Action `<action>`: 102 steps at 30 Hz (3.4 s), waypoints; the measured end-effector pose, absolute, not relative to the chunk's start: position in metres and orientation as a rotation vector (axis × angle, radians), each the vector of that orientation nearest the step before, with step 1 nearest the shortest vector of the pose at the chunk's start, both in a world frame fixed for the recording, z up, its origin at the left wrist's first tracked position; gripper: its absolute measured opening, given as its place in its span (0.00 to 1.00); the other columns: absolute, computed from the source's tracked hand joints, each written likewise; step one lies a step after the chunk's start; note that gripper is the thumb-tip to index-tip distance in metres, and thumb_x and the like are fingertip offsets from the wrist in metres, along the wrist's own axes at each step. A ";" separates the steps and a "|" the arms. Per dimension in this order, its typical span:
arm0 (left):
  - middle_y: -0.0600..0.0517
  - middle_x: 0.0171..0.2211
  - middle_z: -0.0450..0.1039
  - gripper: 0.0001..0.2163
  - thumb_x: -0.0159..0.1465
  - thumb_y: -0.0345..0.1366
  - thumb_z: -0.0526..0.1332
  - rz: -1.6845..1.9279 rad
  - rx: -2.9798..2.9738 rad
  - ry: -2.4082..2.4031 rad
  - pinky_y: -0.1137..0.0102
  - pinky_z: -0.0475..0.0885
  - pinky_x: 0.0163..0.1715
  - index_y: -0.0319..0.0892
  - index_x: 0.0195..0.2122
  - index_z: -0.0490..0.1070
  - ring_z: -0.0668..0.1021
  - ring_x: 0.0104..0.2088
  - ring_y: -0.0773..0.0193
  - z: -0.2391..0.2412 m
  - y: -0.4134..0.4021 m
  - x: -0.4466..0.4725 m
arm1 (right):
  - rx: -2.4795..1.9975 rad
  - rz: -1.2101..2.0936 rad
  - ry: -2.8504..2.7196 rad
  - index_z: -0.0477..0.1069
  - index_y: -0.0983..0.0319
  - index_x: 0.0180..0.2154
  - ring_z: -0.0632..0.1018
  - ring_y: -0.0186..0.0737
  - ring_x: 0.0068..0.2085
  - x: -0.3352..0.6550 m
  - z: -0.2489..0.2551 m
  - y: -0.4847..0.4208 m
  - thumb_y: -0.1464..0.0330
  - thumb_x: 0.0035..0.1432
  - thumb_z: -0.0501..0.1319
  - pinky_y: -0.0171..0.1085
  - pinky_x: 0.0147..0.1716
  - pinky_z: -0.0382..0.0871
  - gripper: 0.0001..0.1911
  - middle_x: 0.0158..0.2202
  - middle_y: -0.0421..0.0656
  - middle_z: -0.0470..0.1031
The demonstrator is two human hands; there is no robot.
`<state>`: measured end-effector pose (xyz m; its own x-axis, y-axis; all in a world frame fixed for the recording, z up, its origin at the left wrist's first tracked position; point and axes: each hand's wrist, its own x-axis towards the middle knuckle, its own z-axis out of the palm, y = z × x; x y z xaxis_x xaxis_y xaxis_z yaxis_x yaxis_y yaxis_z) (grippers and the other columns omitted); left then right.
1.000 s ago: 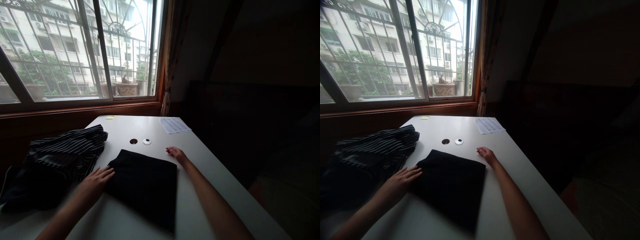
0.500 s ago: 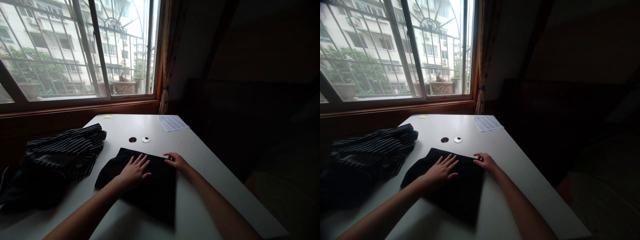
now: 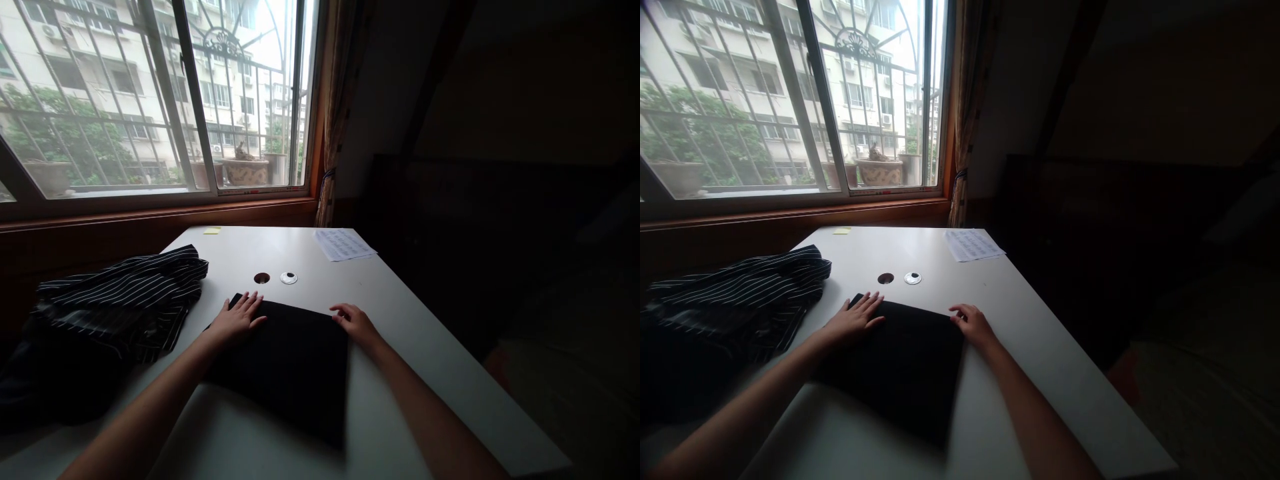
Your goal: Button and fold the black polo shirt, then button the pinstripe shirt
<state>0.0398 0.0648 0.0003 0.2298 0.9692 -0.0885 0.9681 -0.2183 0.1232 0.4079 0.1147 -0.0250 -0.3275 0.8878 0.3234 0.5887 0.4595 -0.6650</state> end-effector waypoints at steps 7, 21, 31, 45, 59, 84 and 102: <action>0.48 0.71 0.36 0.35 0.68 0.60 0.38 0.034 2.332 1.890 0.41 0.40 0.64 0.48 0.71 0.40 0.45 0.70 0.46 -0.004 0.065 0.043 | -1.137 0.342 -1.986 0.76 0.55 0.43 0.73 0.50 0.45 0.384 -0.005 0.089 0.65 0.65 0.56 0.49 0.51 0.66 0.11 0.40 0.48 0.75; 0.48 0.71 0.36 0.35 0.68 0.61 0.37 0.037 2.331 1.892 0.42 0.42 0.64 0.48 0.71 0.40 0.44 0.70 0.47 -0.008 0.066 0.040 | -0.970 0.449 -2.368 0.80 0.51 0.44 0.76 0.41 0.39 0.361 -0.021 0.085 0.61 0.61 0.63 0.40 0.40 0.73 0.10 0.38 0.42 0.74; 0.50 0.71 0.37 0.35 0.68 0.61 0.37 0.032 2.338 1.908 0.42 0.43 0.64 0.47 0.71 0.40 0.44 0.71 0.48 -0.006 0.064 0.041 | -0.927 0.195 -2.479 0.78 0.57 0.37 0.76 0.38 0.37 0.350 -0.009 0.077 0.67 0.64 0.59 0.36 0.39 0.70 0.08 0.36 0.42 0.75; 0.49 0.71 0.38 0.34 0.68 0.60 0.38 0.043 2.325 1.912 0.42 0.44 0.64 0.48 0.71 0.42 0.45 0.70 0.49 0.001 0.061 0.044 | -1.513 0.263 -1.416 0.73 0.63 0.29 0.75 0.40 0.24 0.447 0.002 0.116 0.47 0.59 0.56 0.36 0.25 0.69 0.26 0.23 0.44 0.76; 0.48 0.70 0.48 0.23 0.71 0.44 0.48 0.306 2.686 1.791 0.46 0.45 0.66 0.47 0.66 0.58 0.51 0.70 0.51 0.003 0.051 0.050 | -0.934 0.229 -2.526 0.57 0.61 0.66 0.62 0.44 0.66 0.331 0.003 0.047 0.57 0.69 0.49 0.46 0.66 0.56 0.28 0.68 0.46 0.57; 0.47 0.71 0.39 0.26 0.71 0.43 0.43 0.193 2.068 2.286 0.37 0.47 0.62 0.44 0.69 0.53 0.47 0.70 0.46 -0.006 0.065 -0.013 | -1.557 0.289 -2.566 0.49 0.51 0.69 0.48 0.51 0.71 0.375 -0.021 0.086 0.46 0.66 0.45 0.57 0.66 0.43 0.35 0.70 0.41 0.50; 0.52 0.71 0.43 0.30 0.69 0.58 0.42 0.203 2.563 1.416 0.42 0.43 0.65 0.53 0.70 0.47 0.47 0.70 0.47 0.005 0.012 0.108 | -1.488 -0.207 -2.315 0.63 0.62 0.63 0.55 0.56 0.68 0.395 -0.023 0.106 0.53 0.67 0.51 0.59 0.65 0.48 0.29 0.66 0.49 0.60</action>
<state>0.1077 0.0117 0.0047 0.5301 0.8477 0.0208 0.8194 -0.5184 0.2447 0.3946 0.1056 -0.0231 -0.3676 0.8443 0.3900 0.9000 0.4286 -0.0795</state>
